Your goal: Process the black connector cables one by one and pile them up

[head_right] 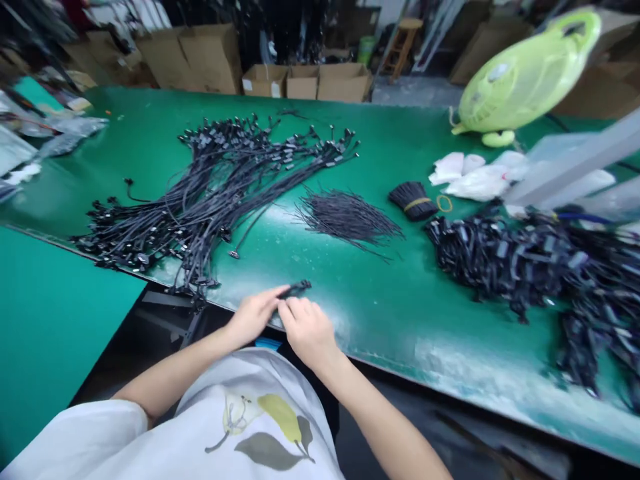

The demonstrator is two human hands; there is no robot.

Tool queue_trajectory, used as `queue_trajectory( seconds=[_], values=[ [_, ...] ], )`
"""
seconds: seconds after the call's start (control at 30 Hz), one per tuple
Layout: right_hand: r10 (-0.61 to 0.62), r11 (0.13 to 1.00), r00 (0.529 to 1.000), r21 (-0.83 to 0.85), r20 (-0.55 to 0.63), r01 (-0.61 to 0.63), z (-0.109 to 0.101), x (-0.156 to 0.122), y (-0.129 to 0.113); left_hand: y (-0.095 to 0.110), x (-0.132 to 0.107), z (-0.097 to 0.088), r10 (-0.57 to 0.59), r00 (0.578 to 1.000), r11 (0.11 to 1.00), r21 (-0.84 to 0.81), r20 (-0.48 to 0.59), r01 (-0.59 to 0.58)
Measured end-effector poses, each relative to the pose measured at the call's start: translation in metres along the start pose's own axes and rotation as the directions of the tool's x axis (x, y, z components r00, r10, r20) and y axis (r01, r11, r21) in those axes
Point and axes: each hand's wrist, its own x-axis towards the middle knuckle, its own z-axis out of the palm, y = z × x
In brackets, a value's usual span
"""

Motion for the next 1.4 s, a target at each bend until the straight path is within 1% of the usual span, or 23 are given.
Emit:
queue_trajectory(
  seconds=[0.03,0.1,0.17,0.27,0.4,0.53,0.57,0.6,0.67,0.73,0.8,0.83,0.87,0.9,0.97,1.03,1.07,1.13,1.17,1.23,1.3,1.33,1.4],
  values=[
    [-0.156,0.983,0.988,-0.096,-0.02,0.153,-0.003,0.003,0.004,0.0,-0.001,0.0,0.032,0.999,0.996,0.088,0.02,-0.033],
    [-0.402,0.901,0.915,-0.176,-0.003,0.396,-0.008,0.011,0.012,-0.001,-0.003,0.001,0.066,0.995,0.97,0.23,0.071,-0.081],
    [-0.517,0.837,0.855,-0.183,0.045,0.516,-0.008,0.019,0.021,-0.001,-0.003,0.0,0.055,0.993,0.939,0.333,0.105,-0.087],
    [-0.573,0.784,0.811,-0.21,0.119,0.585,-0.005,0.027,0.03,-0.001,-0.003,-0.003,-0.028,0.993,0.903,0.429,0.119,-0.026],
    [-0.607,0.689,0.762,-0.329,0.225,0.646,-0.002,0.022,0.026,-0.004,-0.004,-0.003,-0.121,0.985,0.861,0.507,0.126,0.041],
    [-0.602,0.553,0.662,-0.364,0.446,0.749,0.003,0.012,0.022,-0.014,-0.002,0.003,-0.16,0.964,0.808,0.59,0.214,0.003],
    [-0.612,0.539,0.64,-0.348,0.464,0.767,0.006,0.011,0.024,-0.016,-0.001,0.004,-0.155,0.959,0.784,0.62,0.238,-0.027],
    [-0.626,0.543,0.638,-0.337,0.448,0.769,0.009,0.013,0.027,-0.018,0.001,0.005,-0.142,0.956,0.762,0.645,0.257,-0.06],
    [-0.646,0.598,0.678,-0.319,0.351,0.735,0.015,0.023,0.035,-0.017,0.009,0.004,-0.095,0.961,0.761,0.641,0.259,-0.098],
    [-0.591,0.722,0.776,-0.286,0.218,0.63,0.019,0.039,0.042,-0.013,0.02,0.002,-0.065,0.974,0.857,0.512,0.218,-0.057],
    [-0.398,0.887,0.911,-0.206,0.11,0.413,0.021,0.052,0.043,-0.007,0.034,-0.001,-0.07,0.985,0.977,0.211,0.159,0.036],
    [-0.254,0.956,0.964,-0.131,0.081,0.263,0.023,0.056,0.041,-0.005,0.04,-0.003,-0.092,0.986,0.996,0.025,0.139,0.089],
    [-0.092,0.995,0.993,-0.029,0.073,0.094,0.024,0.057,0.036,-0.003,0.044,-0.004,-0.118,0.985,0.979,-0.151,0.124,0.136],
    [0.067,0.992,0.994,0.096,0.091,-0.076,0.027,0.055,0.032,-0.001,0.047,-0.005,-0.136,0.986,0.943,-0.293,0.099,0.159],
    [0.292,0.869,0.936,0.355,0.195,-0.345,0.033,0.047,0.023,0.001,0.045,-0.009,-0.129,0.992,0.904,-0.411,-0.012,0.113],
    [0.35,0.711,0.875,0.513,0.335,-0.481,0.037,0.038,0.022,0.002,0.035,-0.013,-0.007,0.989,0.961,-0.275,-0.148,-0.035],
    [0.351,0.669,0.856,0.538,0.38,-0.513,0.036,0.035,0.025,0.002,0.028,-0.016,0.091,0.983,0.984,-0.139,-0.161,-0.114],
    [0.378,0.678,0.843,0.506,0.382,-0.533,0.03,0.034,0.033,0.002,0.016,-0.018,0.236,0.971,0.968,0.097,-0.042,-0.231],
    [0.405,0.715,0.849,0.461,0.34,-0.526,0.025,0.035,0.036,0.001,0.011,-0.018,0.244,0.969,0.96,0.131,0.032,-0.246],
    [0.379,0.837,0.905,0.345,0.196,-0.425,0.012,0.036,0.036,-0.003,0.007,-0.015,0.137,0.988,0.99,0.013,0.07,-0.138],
    [0.159,0.966,0.986,0.195,0.057,-0.167,0.002,0.036,0.025,-0.008,0.008,-0.012,-0.04,0.999,0.981,-0.19,0.026,0.044],
    [0.012,0.994,1.0,0.109,0.013,-0.013,-0.002,0.035,0.017,-0.009,0.008,-0.011,-0.109,0.994,0.96,-0.259,0.019,0.111],
    [-0.214,0.976,0.977,-0.039,0.011,0.214,-0.004,0.033,0.002,-0.01,0.009,-0.012,-0.158,0.985,0.942,-0.29,0.071,0.172]
  ],
)
